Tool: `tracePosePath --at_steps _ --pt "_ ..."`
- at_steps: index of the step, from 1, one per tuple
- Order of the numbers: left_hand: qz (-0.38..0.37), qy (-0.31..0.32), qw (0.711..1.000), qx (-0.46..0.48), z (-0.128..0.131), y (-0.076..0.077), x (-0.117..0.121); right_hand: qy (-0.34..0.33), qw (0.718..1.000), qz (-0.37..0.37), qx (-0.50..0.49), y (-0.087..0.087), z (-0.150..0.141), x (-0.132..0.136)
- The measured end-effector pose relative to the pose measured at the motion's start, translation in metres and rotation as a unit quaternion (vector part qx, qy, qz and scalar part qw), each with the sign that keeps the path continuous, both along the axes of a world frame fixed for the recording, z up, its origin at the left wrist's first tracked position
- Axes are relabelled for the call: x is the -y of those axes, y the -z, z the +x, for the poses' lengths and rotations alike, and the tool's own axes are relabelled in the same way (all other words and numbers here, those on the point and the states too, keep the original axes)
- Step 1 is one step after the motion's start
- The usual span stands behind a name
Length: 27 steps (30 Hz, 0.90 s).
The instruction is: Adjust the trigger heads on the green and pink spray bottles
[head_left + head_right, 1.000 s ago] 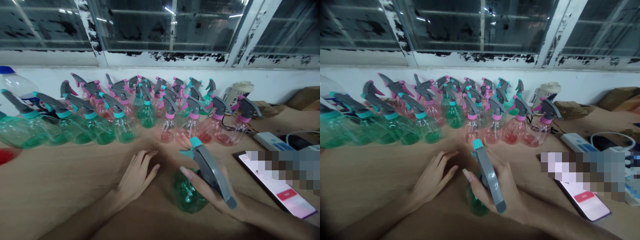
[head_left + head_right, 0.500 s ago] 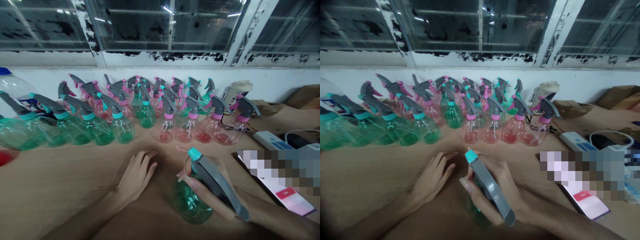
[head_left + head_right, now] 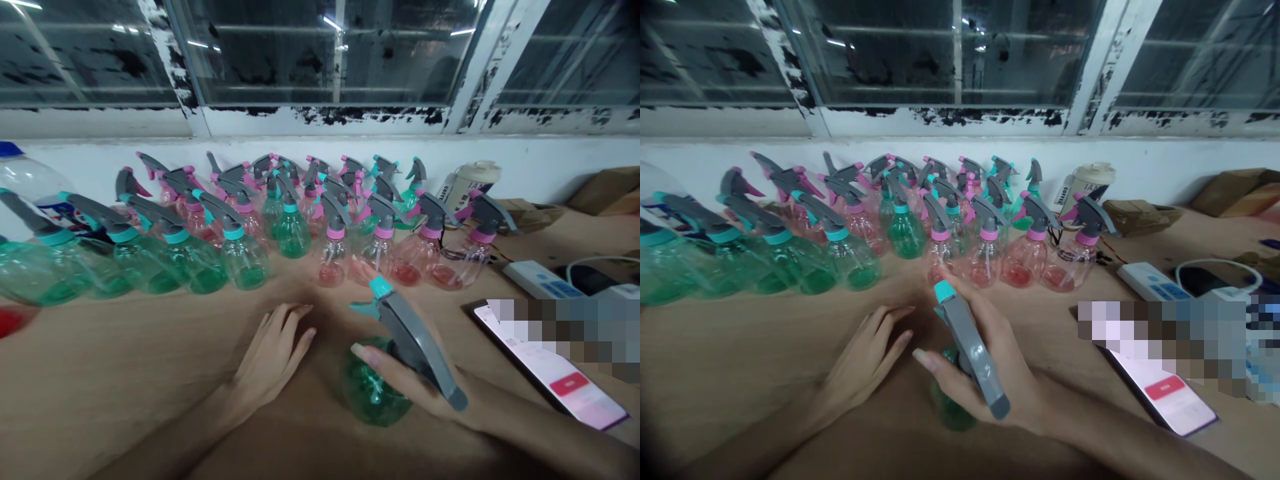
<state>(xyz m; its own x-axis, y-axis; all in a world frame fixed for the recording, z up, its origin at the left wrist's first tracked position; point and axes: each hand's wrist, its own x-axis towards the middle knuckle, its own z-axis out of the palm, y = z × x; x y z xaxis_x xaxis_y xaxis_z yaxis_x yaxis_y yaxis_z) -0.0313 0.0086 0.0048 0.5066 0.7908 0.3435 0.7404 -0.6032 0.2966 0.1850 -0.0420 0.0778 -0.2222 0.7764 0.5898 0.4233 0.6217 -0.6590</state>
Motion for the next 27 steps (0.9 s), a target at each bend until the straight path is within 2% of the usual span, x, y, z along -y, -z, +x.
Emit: tracePosePath --at_steps 3,8,13,18,23,27 --pt "-0.004 -0.002 1.000 0.001 0.000 0.002 -0.001 0.012 0.998 0.009 -0.069 0.000 -0.002 0.000" --pt "-0.003 -0.002 1.000 0.007 -0.001 0.004 0.000 0.021 0.998 0.014 -0.063 0.000 -0.003 0.000" --pt "-0.004 0.006 1.000 0.016 -0.001 0.001 0.001 -0.014 0.999 -0.002 -0.050 0.003 0.001 0.000" --pt "0.010 0.077 0.996 0.050 -0.003 -0.007 0.008 -0.018 0.997 -0.051 -0.046 0.009 0.003 0.001" --pt "-0.007 0.169 0.984 0.063 0.000 -0.010 0.023 -0.038 0.998 -0.026 -0.049 0.009 0.002 0.000" --pt "-0.045 0.195 0.978 0.067 0.006 -0.013 0.033 -0.066 0.997 0.006 -0.038 0.002 0.002 -0.002"
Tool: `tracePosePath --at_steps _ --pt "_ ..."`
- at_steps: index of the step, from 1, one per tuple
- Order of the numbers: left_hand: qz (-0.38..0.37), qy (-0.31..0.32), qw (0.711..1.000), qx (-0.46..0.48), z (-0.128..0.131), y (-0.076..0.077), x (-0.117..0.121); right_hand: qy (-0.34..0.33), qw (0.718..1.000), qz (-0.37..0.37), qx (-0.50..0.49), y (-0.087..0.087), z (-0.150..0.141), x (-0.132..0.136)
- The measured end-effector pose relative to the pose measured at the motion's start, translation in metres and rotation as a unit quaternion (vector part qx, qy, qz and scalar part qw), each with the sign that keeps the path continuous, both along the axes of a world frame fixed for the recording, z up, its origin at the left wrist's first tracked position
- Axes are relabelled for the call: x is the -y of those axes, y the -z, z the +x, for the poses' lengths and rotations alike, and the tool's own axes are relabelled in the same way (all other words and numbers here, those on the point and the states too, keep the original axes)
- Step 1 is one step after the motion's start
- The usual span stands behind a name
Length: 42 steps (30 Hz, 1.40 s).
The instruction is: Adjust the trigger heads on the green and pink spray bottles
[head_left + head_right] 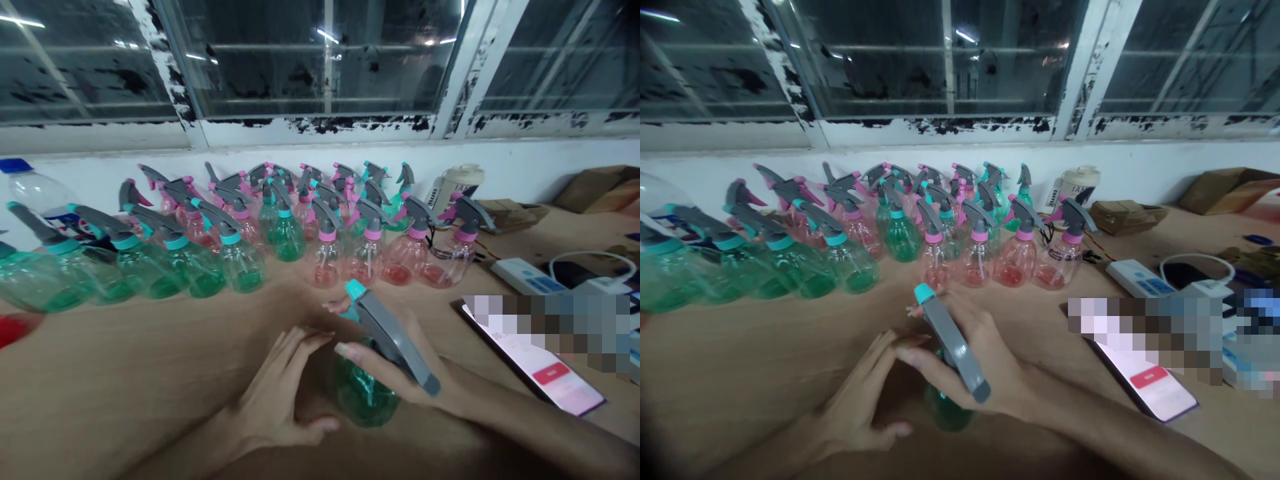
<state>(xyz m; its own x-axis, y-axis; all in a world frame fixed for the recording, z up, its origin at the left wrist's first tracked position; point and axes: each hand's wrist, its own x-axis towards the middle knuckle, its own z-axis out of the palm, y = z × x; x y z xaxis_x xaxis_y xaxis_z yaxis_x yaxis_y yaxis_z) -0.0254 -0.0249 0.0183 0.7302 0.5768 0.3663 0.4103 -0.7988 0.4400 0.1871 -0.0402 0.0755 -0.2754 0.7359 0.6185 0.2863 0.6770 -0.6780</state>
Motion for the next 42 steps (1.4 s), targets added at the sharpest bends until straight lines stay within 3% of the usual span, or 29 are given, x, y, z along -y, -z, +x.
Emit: tracePosePath --at_steps 7,11,18,21,23,29,36,42 --pt "-0.001 -0.027 0.998 -0.057 0.011 -0.027 0.016 -0.014 0.999 0.049 -0.001 0.003 -0.004 -0.001" --pt "0.046 -0.070 0.994 -0.068 0.019 -0.030 0.020 -0.014 0.999 0.046 -0.013 0.006 -0.010 -0.003" --pt "0.063 -0.108 0.989 -0.076 0.014 -0.034 0.019 -0.037 0.993 0.033 0.103 0.001 -0.006 -0.014" --pt "0.068 -0.176 0.977 -0.094 0.000 -0.039 0.005 -0.045 0.987 -0.012 0.157 -0.006 0.007 -0.021" --pt "0.068 -0.227 0.966 -0.101 -0.011 -0.042 -0.012 -0.016 0.982 -0.036 0.184 -0.010 0.016 -0.029" --pt "0.130 -0.325 0.914 -0.207 -0.030 -0.060 -0.060 0.183 0.963 -0.091 0.173 -0.007 0.022 -0.063" --pt "0.059 -0.374 0.880 -0.288 -0.011 -0.087 -0.068 0.245 0.949 -0.068 0.187 0.004 0.006 -0.094" --pt "0.038 -0.394 0.866 -0.306 -0.004 -0.087 -0.088 0.274 0.937 -0.057 0.208 0.011 -0.006 -0.117"
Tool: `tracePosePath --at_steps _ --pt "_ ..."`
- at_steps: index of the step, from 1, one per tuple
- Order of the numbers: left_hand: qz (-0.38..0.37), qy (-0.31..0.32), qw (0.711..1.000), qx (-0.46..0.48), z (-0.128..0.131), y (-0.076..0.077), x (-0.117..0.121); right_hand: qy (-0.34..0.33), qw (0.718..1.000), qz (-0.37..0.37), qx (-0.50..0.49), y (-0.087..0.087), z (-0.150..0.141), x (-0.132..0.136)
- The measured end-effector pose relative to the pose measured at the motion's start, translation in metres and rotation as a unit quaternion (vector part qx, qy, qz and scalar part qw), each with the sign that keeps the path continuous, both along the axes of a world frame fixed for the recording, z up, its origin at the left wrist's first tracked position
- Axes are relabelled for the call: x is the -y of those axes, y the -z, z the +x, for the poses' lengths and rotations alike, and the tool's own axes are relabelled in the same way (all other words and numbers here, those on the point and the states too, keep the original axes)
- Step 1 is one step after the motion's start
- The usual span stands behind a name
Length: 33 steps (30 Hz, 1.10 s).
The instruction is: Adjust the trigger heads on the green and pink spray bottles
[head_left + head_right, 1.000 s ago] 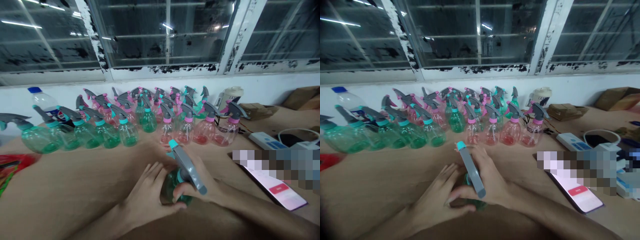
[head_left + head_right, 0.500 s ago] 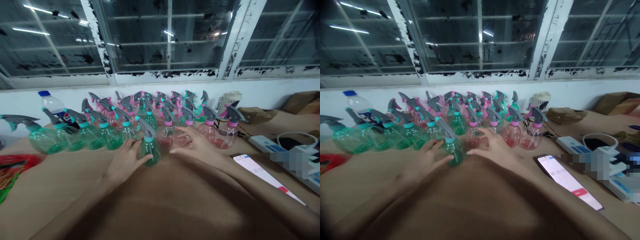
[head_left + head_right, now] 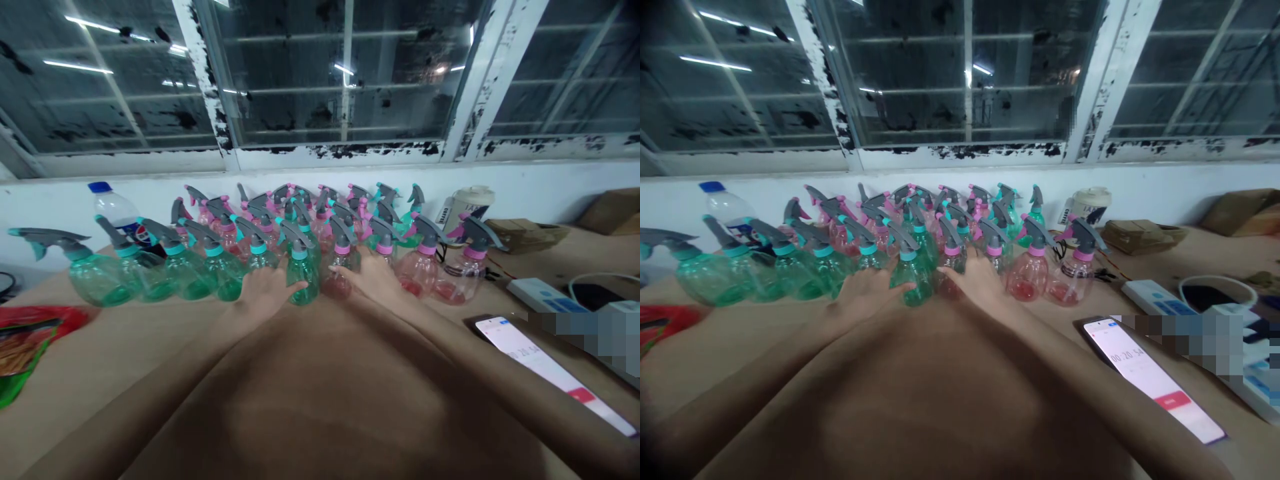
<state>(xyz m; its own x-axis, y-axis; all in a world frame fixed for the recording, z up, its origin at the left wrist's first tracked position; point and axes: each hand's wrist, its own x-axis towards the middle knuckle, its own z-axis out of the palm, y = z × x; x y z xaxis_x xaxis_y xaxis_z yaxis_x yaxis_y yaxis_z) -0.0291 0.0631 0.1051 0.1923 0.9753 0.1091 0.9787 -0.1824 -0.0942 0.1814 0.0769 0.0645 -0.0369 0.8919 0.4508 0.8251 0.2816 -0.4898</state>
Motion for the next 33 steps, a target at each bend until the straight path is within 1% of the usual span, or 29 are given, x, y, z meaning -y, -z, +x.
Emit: tracePosePath --at_steps 4,8,11,14,16,19,20,23,25,27,29,31,33 --pt "0.000 -0.009 1.000 0.008 0.001 0.006 -0.013 0.008 1.000 0.003 0.018 0.002 -0.006 -0.011" --pt "-0.001 -0.013 1.000 0.019 0.003 0.009 -0.016 0.007 0.999 0.014 0.039 0.001 -0.009 -0.008" --pt "-0.001 -0.029 0.999 0.030 0.002 0.009 -0.006 -0.003 0.998 0.018 0.053 0.000 -0.007 0.007" --pt "0.012 -0.027 0.997 0.066 -0.001 0.014 0.015 -0.014 0.998 0.016 0.067 0.002 -0.001 0.032" --pt "0.023 0.018 0.993 0.113 -0.003 0.023 0.035 -0.021 0.997 0.015 0.073 0.004 0.004 0.052" --pt "0.048 0.138 0.974 0.174 0.001 0.041 0.066 -0.040 0.997 0.004 0.064 0.006 0.011 0.084" --pt "0.045 0.169 0.966 0.192 0.004 0.047 0.076 -0.056 0.997 -0.001 0.055 0.006 0.013 0.094" --pt "-0.021 0.226 0.940 0.256 0.017 0.061 0.100 -0.083 0.996 -0.012 0.034 0.003 0.018 0.124" --pt "-0.050 0.251 0.920 0.298 0.025 0.068 0.110 -0.100 0.995 -0.013 0.027 -0.001 0.021 0.139" --pt "-0.061 0.270 0.902 0.330 0.030 0.074 0.114 -0.125 0.992 -0.017 0.013 -0.006 0.025 0.149" --pt "-0.065 0.286 0.889 0.350 0.034 0.080 0.115 -0.151 0.988 -0.031 -0.018 -0.010 0.029 0.151" --pt "-0.069 0.295 0.882 0.362 0.037 0.083 0.114 -0.175 0.981 -0.049 -0.063 -0.012 0.033 0.148" --pt "-0.081 0.301 0.877 0.367 0.041 0.084 0.112 -0.194 0.974 -0.049 -0.108 -0.011 0.033 0.141"
